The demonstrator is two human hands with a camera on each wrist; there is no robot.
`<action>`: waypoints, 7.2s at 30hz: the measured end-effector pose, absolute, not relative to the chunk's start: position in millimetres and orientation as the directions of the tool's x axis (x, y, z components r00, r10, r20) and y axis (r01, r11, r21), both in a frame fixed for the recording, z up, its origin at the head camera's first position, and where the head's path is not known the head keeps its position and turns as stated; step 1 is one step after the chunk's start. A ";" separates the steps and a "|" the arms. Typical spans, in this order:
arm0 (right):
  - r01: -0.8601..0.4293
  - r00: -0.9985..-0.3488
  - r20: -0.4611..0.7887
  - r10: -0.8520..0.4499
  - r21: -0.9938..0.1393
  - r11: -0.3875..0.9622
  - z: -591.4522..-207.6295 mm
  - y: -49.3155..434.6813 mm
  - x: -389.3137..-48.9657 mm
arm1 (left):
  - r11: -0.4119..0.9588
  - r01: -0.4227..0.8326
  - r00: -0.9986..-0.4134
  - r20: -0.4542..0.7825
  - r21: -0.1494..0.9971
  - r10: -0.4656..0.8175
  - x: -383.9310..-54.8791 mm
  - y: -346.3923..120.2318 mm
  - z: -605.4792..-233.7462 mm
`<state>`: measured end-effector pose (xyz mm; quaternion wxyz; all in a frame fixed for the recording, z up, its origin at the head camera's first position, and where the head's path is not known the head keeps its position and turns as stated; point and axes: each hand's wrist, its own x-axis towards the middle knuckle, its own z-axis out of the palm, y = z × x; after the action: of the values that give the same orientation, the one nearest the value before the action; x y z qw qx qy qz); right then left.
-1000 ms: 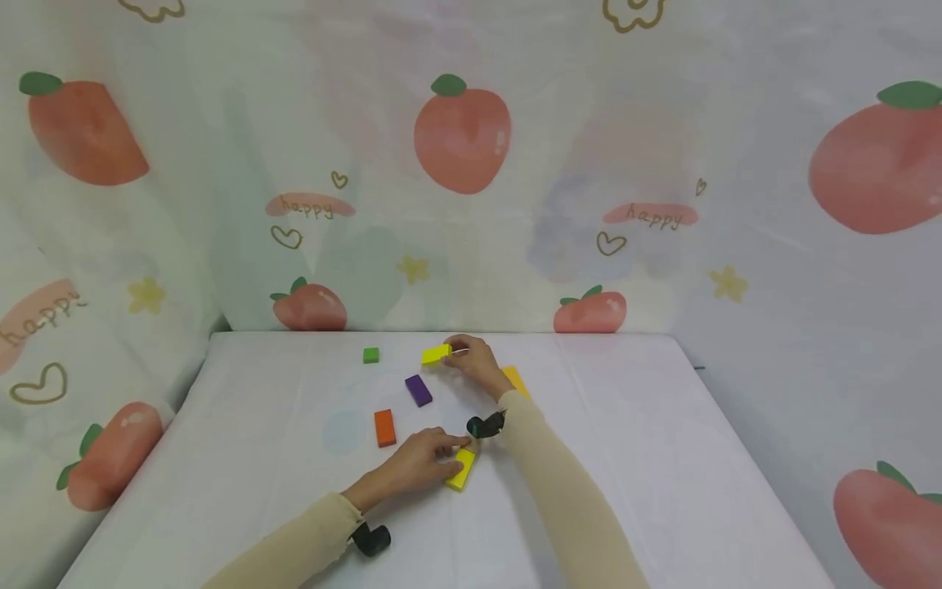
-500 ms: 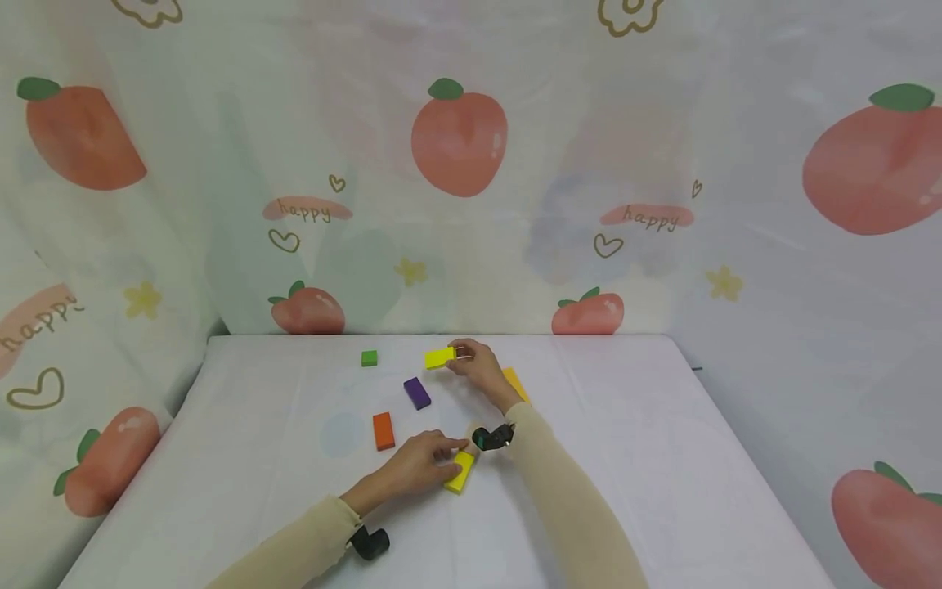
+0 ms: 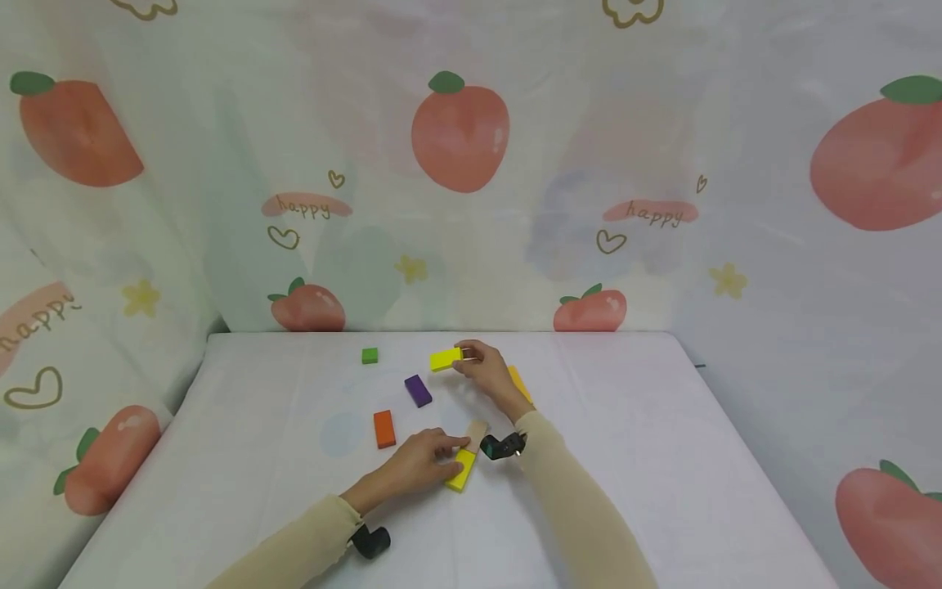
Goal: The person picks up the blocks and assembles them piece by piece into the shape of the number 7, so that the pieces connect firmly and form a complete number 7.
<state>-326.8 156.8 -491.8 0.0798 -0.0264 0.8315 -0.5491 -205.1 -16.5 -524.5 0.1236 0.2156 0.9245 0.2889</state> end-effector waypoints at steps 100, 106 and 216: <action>0.027 -0.983 -0.116 -0.145 -0.863 0.504 -519.3 225.3 -274.3 | 0.769 0.295 -0.887 -0.136 0.567 0.441 -204.4 -14.3 -521.9; 0.012 -0.982 -0.108 -0.156 -0.856 0.517 -519.9 223.7 -274.0 | 0.770 0.294 -0.887 -0.138 0.566 0.440 -204.4 -14.1 -523.4; -0.070 -0.987 -0.059 -0.151 -0.683 0.727 -528.4 217.8 -271.9 | 0.761 0.281 -0.894 -0.128 0.584 0.429 -204.4 -9.9 -521.5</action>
<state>-271.9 217.8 -528.4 0.0554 -0.0598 0.9275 -0.3647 -204.4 -9.9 -521.5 0.1281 0.1909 0.9297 0.2879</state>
